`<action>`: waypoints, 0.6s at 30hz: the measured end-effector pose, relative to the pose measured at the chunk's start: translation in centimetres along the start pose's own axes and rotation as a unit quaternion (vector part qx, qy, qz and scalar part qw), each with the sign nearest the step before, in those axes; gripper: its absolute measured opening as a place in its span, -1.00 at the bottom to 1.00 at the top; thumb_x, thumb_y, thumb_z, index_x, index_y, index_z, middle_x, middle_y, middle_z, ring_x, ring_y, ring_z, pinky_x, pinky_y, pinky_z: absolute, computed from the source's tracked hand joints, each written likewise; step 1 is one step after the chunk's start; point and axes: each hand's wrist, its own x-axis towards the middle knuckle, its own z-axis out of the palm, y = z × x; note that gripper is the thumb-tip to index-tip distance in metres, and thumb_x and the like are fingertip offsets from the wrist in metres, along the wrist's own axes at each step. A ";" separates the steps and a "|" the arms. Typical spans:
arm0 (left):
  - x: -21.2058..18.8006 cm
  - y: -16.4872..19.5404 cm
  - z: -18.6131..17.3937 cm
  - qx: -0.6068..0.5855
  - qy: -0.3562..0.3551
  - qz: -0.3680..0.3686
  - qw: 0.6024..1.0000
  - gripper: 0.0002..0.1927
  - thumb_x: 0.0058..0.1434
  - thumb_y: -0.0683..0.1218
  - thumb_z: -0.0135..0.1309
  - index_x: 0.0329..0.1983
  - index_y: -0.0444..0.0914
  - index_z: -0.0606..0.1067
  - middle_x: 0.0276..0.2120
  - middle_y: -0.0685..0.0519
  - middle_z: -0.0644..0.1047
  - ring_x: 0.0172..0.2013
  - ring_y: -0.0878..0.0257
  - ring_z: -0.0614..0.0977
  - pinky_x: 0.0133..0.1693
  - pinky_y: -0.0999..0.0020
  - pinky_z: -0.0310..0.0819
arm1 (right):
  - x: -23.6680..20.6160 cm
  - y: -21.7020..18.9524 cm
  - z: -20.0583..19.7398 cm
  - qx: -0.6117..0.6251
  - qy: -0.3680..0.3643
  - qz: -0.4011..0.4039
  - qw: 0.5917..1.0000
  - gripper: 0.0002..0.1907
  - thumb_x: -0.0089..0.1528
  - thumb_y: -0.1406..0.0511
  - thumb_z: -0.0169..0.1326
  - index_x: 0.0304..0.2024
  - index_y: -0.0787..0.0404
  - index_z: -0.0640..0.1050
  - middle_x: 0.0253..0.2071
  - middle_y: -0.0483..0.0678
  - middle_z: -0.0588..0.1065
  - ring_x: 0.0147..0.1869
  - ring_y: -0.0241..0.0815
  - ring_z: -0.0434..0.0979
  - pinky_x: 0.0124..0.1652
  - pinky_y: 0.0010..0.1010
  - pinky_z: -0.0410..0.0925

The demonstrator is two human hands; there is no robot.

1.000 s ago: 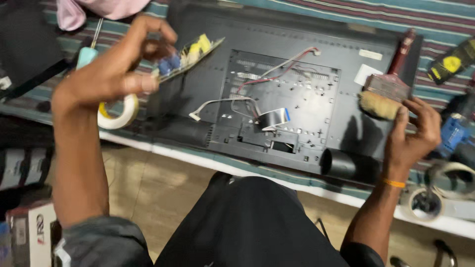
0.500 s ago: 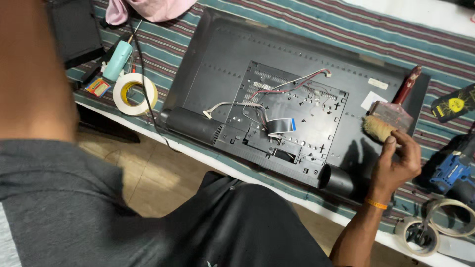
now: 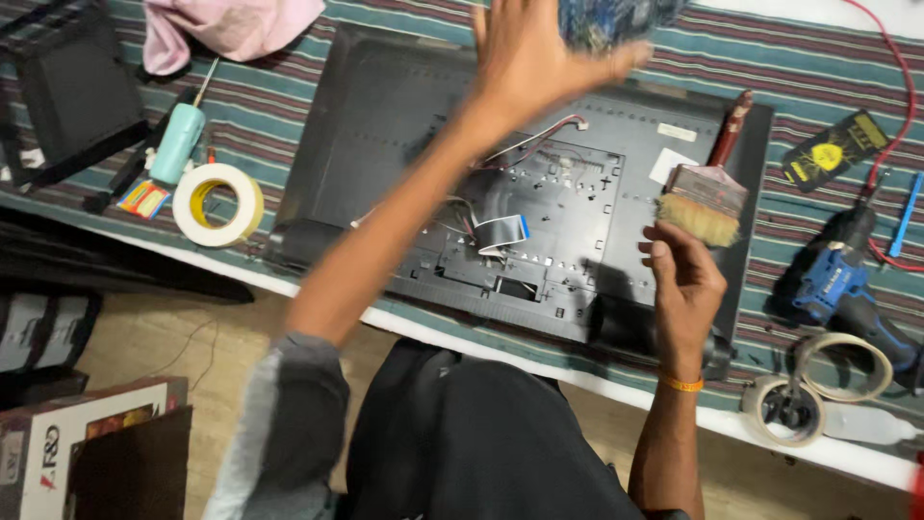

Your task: The person uses a screwdriver to remove screws from the back of a television, then removes a circuit board. They use a brush to clean the board and the interior of the TV chassis. Finally, they reconnect wires to the circuit board and place it back into the TV.

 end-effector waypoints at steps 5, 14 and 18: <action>-9.6 4.5 8.2 -0.073 0.045 -0.130 0.988 0.09 -0.19 0.65 0.16 0.11 -0.22 0.30 -0.06 -0.12 0.47 0.03 -0.01 0.50 0.03 -0.15 0.23 | 0.8 -2.1 1.3 0.124 -0.073 0.018 0.989 -0.50 0.49 0.23 -0.04 0.41 0.36 0.34 0.16 0.08 0.53 0.12 -0.17 0.59 0.00 -0.40 0.50; -17.4 7.1 10.4 -0.182 0.057 -0.251 0.949 -0.24 0.25 0.44 0.02 0.19 -0.23 0.31 0.05 -0.17 0.48 0.07 0.00 0.52 0.08 -0.01 0.32 | 1.3 1.7 1.1 0.158 -0.016 0.042 0.986 -0.41 0.39 0.39 0.15 0.44 0.30 0.30 -0.01 -0.13 0.44 -0.01 -0.36 0.46 -0.11 -0.52 0.43; -20.6 6.5 9.0 -0.441 0.006 -0.276 0.854 -0.54 0.51 0.15 -0.14 0.25 -0.25 0.22 0.02 -0.16 0.52 0.04 0.19 0.57 0.04 0.32 0.46 | 1.7 4.1 -1.2 0.247 -0.005 0.130 0.960 -0.45 0.37 0.48 0.20 0.40 0.37 0.40 -0.10 -0.15 0.45 -0.07 -0.39 0.45 -0.08 -0.58 0.36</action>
